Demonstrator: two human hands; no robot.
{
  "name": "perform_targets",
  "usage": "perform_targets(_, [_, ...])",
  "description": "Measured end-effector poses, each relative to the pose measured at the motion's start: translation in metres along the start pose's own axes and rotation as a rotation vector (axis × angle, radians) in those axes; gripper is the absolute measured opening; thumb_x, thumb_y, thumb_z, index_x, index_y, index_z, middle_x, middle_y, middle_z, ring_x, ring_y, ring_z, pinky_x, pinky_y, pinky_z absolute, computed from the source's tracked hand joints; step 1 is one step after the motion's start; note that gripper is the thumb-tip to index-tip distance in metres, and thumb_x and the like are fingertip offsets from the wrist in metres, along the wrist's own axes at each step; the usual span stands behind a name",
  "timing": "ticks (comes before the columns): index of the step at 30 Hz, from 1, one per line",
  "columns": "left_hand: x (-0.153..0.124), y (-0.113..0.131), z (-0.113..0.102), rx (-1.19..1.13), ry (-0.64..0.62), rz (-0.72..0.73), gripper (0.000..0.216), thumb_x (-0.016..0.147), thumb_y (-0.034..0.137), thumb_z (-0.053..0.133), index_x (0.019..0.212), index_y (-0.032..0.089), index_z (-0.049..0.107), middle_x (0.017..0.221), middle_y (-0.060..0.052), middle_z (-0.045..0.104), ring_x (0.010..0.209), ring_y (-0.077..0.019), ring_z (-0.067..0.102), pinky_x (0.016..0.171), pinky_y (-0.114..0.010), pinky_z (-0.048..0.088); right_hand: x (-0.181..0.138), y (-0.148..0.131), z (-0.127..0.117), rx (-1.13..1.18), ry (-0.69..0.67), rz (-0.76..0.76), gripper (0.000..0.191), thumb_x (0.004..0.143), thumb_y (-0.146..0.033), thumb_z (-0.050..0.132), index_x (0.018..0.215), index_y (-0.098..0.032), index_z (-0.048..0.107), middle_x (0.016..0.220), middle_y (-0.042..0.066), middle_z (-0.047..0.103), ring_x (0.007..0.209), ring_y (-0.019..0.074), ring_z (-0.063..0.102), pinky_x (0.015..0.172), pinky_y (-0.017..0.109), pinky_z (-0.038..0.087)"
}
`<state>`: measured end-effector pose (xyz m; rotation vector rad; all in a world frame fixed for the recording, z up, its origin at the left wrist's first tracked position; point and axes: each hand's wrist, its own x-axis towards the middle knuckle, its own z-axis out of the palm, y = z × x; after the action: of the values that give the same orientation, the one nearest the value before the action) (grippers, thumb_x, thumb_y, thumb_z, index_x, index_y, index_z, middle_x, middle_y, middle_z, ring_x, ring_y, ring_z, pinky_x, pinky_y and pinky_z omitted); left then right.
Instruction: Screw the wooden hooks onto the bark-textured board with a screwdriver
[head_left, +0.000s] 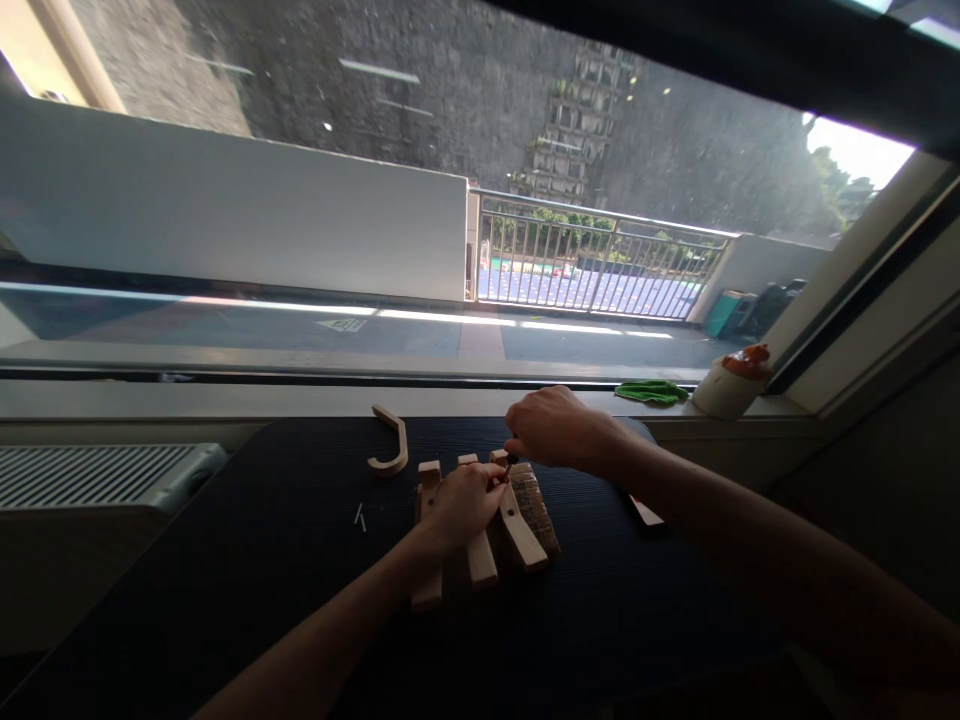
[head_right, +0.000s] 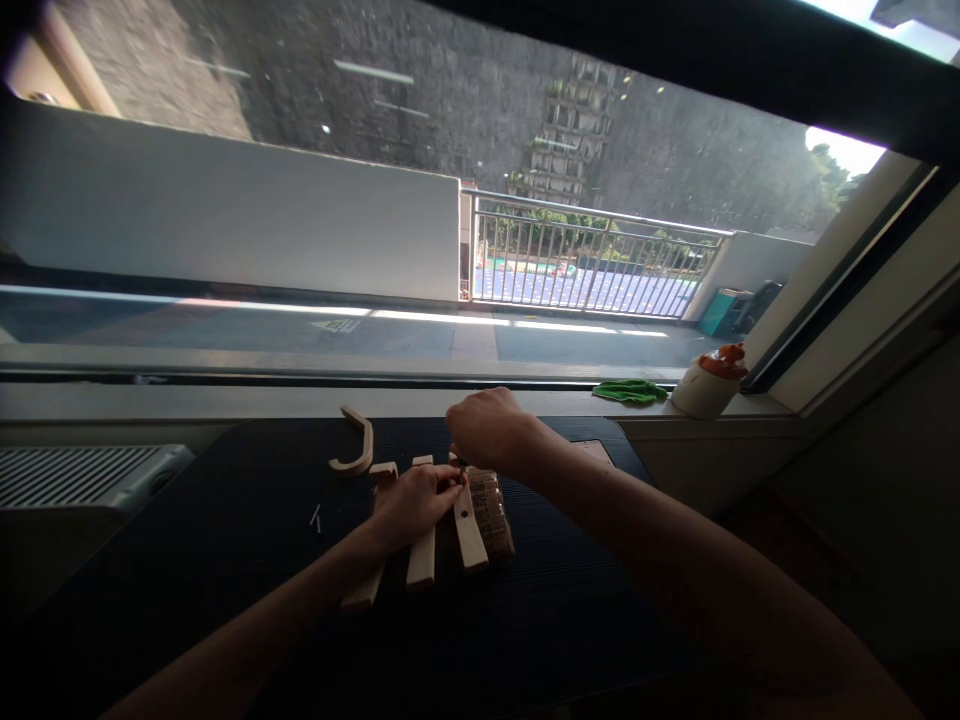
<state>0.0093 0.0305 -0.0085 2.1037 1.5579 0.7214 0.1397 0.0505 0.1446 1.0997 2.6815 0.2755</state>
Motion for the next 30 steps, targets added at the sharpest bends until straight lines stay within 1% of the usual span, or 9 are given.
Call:
perform_targets(4, [0.001, -0.001, 0.001, 0.012, 0.003, 0.022, 0.027, 0.081, 0.031, 0.044, 0.088, 0.02, 0.067, 0.083, -0.006, 0.068, 0.077, -0.0178, 0.061, 0.065, -0.024, 0.041, -0.002, -0.003, -0.002, 0.047, -0.054, -0.11, 0.019, 0.078, -0.025, 0.054, 0.095, -0.018, 0.061, 0.083, 0.006, 0.066, 0.073, 0.0177, 0.059, 0.06, 0.027, 0.039])
perform_targets(7, [0.002, -0.002, 0.002, 0.019, 0.007, 0.017, 0.026, 0.081, 0.031, 0.045, 0.088, 0.02, 0.067, 0.082, -0.005, 0.068, 0.076, -0.018, 0.061, 0.064, -0.024, 0.041, 0.0, -0.003, 0.001, 0.041, -0.068, -0.12, 0.018, 0.077, -0.019, 0.055, 0.095, -0.016, 0.058, 0.081, 0.005, 0.065, 0.07, 0.0162, 0.059, 0.058, 0.025, 0.038])
perform_targets(10, [0.002, -0.003, 0.003, 0.024, 0.01, 0.023, 0.025, 0.081, 0.031, 0.045, 0.086, 0.02, 0.067, 0.081, -0.005, 0.068, 0.075, -0.0175, 0.061, 0.065, -0.024, 0.041, 0.004, -0.004, 0.004, 0.03, -0.069, -0.09, 0.015, 0.08, -0.022, 0.054, 0.092, -0.014, 0.057, 0.079, 0.006, 0.064, 0.067, 0.015, 0.058, 0.056, 0.024, 0.038])
perform_targets(13, [0.003, -0.004, 0.004, 0.031, 0.018, 0.029, 0.025, 0.082, 0.031, 0.045, 0.085, 0.02, 0.066, 0.08, -0.005, 0.068, 0.076, -0.0174, 0.061, 0.066, -0.024, 0.041, 0.007, -0.006, 0.007, 0.05, -0.076, -0.069, 0.02, 0.083, -0.03, 0.051, 0.092, -0.013, 0.058, 0.078, 0.007, 0.064, 0.065, 0.0149, 0.058, 0.055, 0.024, 0.039])
perform_targets(17, [0.003, -0.004, 0.004, 0.038, 0.02, 0.024, 0.025, 0.081, 0.031, 0.045, 0.083, 0.019, 0.066, 0.079, -0.005, 0.067, 0.075, -0.0175, 0.061, 0.063, -0.024, 0.04, 0.01, -0.012, 0.01, 0.056, -0.032, -0.001, 0.029, 0.084, -0.037, 0.047, 0.091, -0.012, 0.059, 0.079, 0.009, 0.065, 0.067, 0.0178, 0.059, 0.056, 0.026, 0.04])
perform_targets(21, [0.001, -0.003, 0.003, 0.041, 0.016, 0.024, 0.025, 0.082, 0.032, 0.045, 0.084, 0.019, 0.067, 0.079, -0.005, 0.067, 0.075, -0.0174, 0.061, 0.063, -0.024, 0.041, 0.009, -0.011, 0.009, 0.044, -0.03, 0.023, 0.031, 0.082, -0.039, 0.049, 0.09, -0.011, 0.06, 0.079, 0.01, 0.065, 0.068, 0.0197, 0.059, 0.057, 0.028, 0.04])
perform_targets(23, [0.001, -0.003, 0.003, 0.042, 0.018, 0.027, 0.026, 0.082, 0.032, 0.044, 0.086, 0.02, 0.067, 0.081, -0.005, 0.068, 0.077, -0.0176, 0.061, 0.065, -0.024, 0.041, 0.006, -0.008, 0.007, 0.049, -0.043, -0.011, 0.027, 0.081, -0.037, 0.051, 0.092, -0.013, 0.06, 0.079, 0.008, 0.065, 0.069, 0.0191, 0.059, 0.06, 0.028, 0.04])
perform_targets(26, [0.002, -0.004, 0.004, 0.039, 0.016, 0.03, 0.026, 0.082, 0.032, 0.043, 0.089, 0.022, 0.067, 0.083, -0.005, 0.068, 0.078, -0.0176, 0.061, 0.066, -0.024, 0.041, 0.001, -0.002, 0.002, 0.055, -0.058, -0.083, 0.019, 0.082, -0.028, 0.05, 0.094, -0.017, 0.06, 0.083, 0.007, 0.066, 0.074, 0.0175, 0.058, 0.064, 0.028, 0.038])
perform_targets(30, [0.003, -0.004, 0.004, 0.038, 0.013, 0.03, 0.027, 0.083, 0.033, 0.043, 0.091, 0.021, 0.066, 0.084, -0.005, 0.068, 0.077, -0.0177, 0.061, 0.065, -0.024, 0.041, -0.002, -0.001, 0.0, 0.039, -0.109, -0.072, 0.019, 0.084, -0.024, 0.046, 0.088, -0.016, 0.063, 0.081, 0.007, 0.066, 0.072, 0.0167, 0.058, 0.063, 0.027, 0.037])
